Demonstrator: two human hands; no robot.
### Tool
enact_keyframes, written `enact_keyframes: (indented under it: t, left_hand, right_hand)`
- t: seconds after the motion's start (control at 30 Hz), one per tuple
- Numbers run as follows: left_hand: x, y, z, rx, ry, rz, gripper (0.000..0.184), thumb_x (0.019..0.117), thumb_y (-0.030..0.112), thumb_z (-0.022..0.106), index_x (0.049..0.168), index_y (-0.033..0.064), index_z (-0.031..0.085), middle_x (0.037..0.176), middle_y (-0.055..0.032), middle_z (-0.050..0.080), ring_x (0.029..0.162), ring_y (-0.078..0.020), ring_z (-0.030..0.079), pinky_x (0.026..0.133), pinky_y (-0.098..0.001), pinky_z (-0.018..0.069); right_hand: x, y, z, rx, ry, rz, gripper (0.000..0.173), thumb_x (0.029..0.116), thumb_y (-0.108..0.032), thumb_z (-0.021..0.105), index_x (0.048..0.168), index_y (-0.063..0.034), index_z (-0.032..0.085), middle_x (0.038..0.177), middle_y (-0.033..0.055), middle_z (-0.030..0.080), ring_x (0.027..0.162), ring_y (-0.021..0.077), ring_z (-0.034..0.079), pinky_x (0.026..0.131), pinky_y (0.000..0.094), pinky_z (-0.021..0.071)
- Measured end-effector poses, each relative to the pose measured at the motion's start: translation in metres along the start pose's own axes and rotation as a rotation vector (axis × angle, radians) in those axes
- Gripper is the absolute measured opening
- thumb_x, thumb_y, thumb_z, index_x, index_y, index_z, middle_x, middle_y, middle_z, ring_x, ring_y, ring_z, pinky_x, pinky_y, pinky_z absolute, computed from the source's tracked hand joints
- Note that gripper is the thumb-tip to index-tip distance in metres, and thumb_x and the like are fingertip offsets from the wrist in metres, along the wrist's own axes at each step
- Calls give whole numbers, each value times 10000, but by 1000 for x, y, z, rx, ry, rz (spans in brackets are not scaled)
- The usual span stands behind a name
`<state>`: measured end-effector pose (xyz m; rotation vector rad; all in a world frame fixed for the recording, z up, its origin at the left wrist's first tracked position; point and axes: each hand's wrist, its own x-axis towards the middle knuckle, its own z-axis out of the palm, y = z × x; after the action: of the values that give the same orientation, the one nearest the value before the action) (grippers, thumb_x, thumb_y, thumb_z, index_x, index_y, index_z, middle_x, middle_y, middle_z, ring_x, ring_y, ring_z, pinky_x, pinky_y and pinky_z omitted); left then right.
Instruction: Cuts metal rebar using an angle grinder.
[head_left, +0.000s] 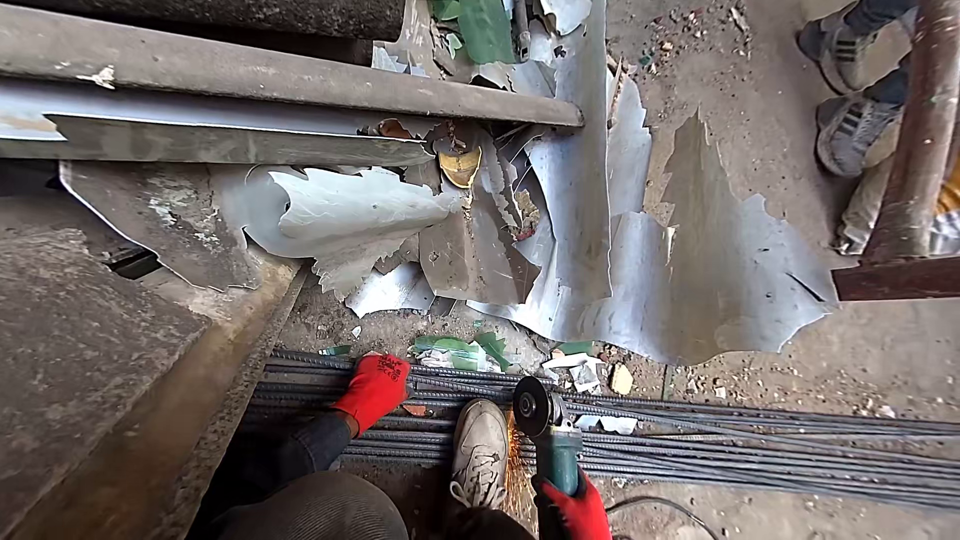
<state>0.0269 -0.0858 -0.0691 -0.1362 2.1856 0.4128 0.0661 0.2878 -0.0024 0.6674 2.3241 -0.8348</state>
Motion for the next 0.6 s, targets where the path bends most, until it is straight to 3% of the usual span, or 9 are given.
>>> enact_keyframes:
  t: [0.4, 0.5, 0.6]
  left_hand:
    - [-2, 0, -1, -29, 8, 5, 351, 947, 349, 673, 1200, 108, 706, 1156, -146, 723, 1110, -353, 682, 890, -586, 538]
    - [-4, 0, -3, -25, 4, 10, 350, 952, 345, 670, 1207, 107, 701, 1159, -143, 722, 1109, -347, 684, 887, -580, 542]
    - [-3, 0, -3, -19, -4, 5, 361, 951, 357, 674, 1211, 107, 701, 1171, -141, 721, 1121, -347, 681, 892, -587, 541]
  right_hand:
    - [5, -10, 0, -18, 12, -9, 624, 727, -233, 856, 1266, -16, 628, 970, 131, 728, 838, 222, 718, 783, 456, 599]
    - [8, -9, 1, 13, 7, -8, 627, 723, -244, 857, 1260, -21, 621, 935, 130, 735, 781, 227, 731, 727, 454, 624]
    - [8, -11, 1, 16, 6, -6, 611, 729, -214, 853, 1261, -19, 623, 940, 114, 728, 790, 200, 716, 736, 425, 607]
